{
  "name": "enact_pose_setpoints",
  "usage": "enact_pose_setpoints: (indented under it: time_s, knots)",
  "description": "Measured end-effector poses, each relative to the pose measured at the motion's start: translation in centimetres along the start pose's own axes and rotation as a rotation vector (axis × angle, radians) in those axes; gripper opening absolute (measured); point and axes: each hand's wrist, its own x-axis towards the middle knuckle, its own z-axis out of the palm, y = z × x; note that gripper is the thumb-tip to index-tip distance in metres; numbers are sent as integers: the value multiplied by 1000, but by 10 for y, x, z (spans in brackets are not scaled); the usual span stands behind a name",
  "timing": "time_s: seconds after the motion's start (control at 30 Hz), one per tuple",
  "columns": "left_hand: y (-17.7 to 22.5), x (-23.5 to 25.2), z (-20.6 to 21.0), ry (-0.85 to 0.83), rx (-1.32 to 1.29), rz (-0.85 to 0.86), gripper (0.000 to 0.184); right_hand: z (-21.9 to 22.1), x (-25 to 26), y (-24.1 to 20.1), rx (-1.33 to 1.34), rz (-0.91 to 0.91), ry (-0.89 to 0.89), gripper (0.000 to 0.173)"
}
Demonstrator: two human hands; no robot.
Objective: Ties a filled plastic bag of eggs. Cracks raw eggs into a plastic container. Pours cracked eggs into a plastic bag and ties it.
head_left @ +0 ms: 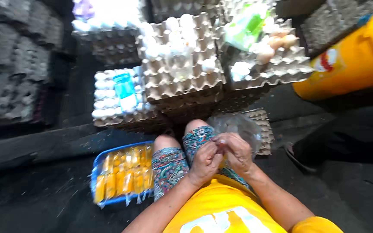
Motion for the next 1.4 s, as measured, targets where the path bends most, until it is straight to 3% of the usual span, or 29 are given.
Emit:
enact_pose_setpoints:
  time_s: [0.27,0.47,0.63,0.77,1.03,1.4]
  knots:
    - [-8,0,0,-11,-74,-39,30,2,16,-1,25,3,-4,27]
    - [1,4,1,-53,-254,-212,25,-20,22,-7,326,284,-142,27]
    - [5,5,-1,-43,-400,-331,24,-26,23,-13,527,399,-210,30]
    - [9,5,-4,-43,-461,-336,24,-19,24,-20,622,489,-208,35]
    - [7,1,-6,-61,-396,-303,25,-4,21,-36,766,735,-20,32]
    - [1,-2,-12,-145,-195,-83,29,-21,38,-44,606,798,-245,31]
